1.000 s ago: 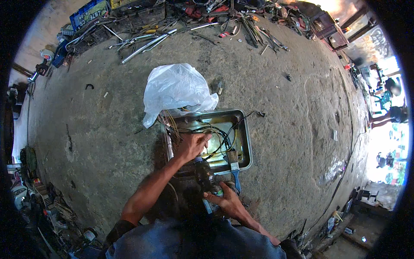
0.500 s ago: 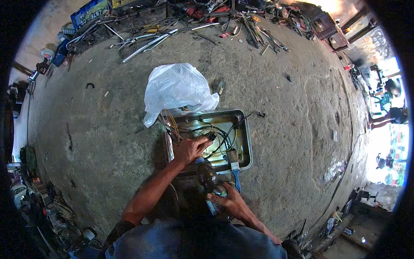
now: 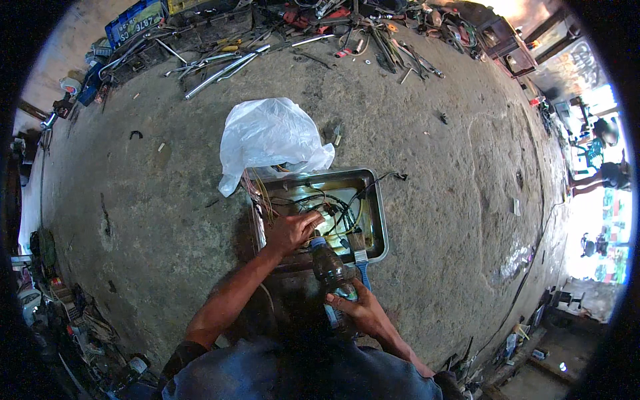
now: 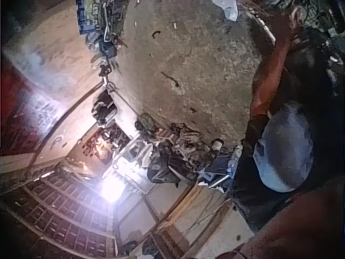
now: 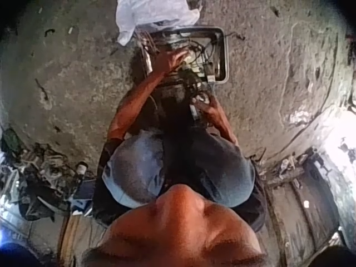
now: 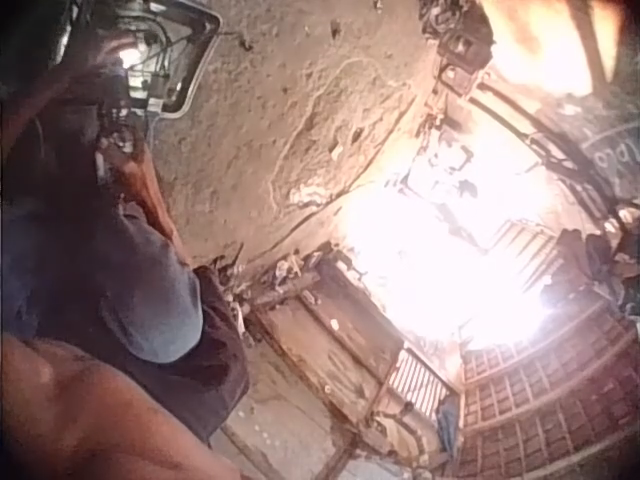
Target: Clean and inspect a motorcycle wiring harness using a brush and liquid cleaner in a metal tray.
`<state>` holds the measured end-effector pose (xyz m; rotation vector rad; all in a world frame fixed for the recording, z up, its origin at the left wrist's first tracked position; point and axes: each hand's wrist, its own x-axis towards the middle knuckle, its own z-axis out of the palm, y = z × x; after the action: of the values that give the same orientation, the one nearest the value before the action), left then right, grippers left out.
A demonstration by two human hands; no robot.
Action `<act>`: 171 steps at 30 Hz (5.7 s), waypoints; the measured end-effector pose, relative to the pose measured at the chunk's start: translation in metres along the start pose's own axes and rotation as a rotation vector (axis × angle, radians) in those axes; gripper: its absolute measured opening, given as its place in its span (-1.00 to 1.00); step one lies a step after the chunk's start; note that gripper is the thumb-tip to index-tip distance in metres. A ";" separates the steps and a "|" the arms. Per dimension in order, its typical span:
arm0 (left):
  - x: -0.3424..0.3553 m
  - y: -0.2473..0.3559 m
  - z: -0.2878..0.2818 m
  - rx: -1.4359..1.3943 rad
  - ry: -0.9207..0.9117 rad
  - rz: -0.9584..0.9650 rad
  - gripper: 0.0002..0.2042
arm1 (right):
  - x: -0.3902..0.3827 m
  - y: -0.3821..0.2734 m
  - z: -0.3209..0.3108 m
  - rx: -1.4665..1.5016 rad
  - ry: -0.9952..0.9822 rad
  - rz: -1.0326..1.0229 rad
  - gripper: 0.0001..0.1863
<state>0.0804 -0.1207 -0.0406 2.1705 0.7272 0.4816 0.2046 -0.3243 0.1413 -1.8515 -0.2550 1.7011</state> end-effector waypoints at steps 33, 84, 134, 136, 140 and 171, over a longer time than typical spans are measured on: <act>0.067 0.024 -0.023 0.121 0.194 -0.063 -0.69 | 0.007 0.007 -0.011 0.180 0.099 -0.079 -0.22; 0.062 0.072 -0.079 0.166 -0.071 0.004 -0.70 | -0.002 0.013 -0.015 0.175 0.115 -0.008 -0.15; 0.033 0.015 0.026 -1.196 -0.284 -0.325 -0.70 | -0.014 -0.004 -0.016 0.164 0.089 -0.012 -0.11; 0.034 0.019 0.025 -1.146 -0.271 -0.321 -0.75 | -0.015 -0.004 -0.015 0.181 0.126 -0.003 -0.12; 0.032 0.022 0.021 -1.156 -0.289 -0.358 -0.70 | -0.016 -0.008 -0.014 0.171 0.126 0.020 -0.14; 0.025 0.058 0.010 -1.055 -0.056 -0.454 -0.59 | -0.015 -0.005 -0.016 0.142 0.105 -0.093 -0.27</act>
<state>0.1250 -0.1411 0.0010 0.9978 0.6829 0.4184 0.2184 -0.3332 0.1567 -1.7902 -0.1699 1.5145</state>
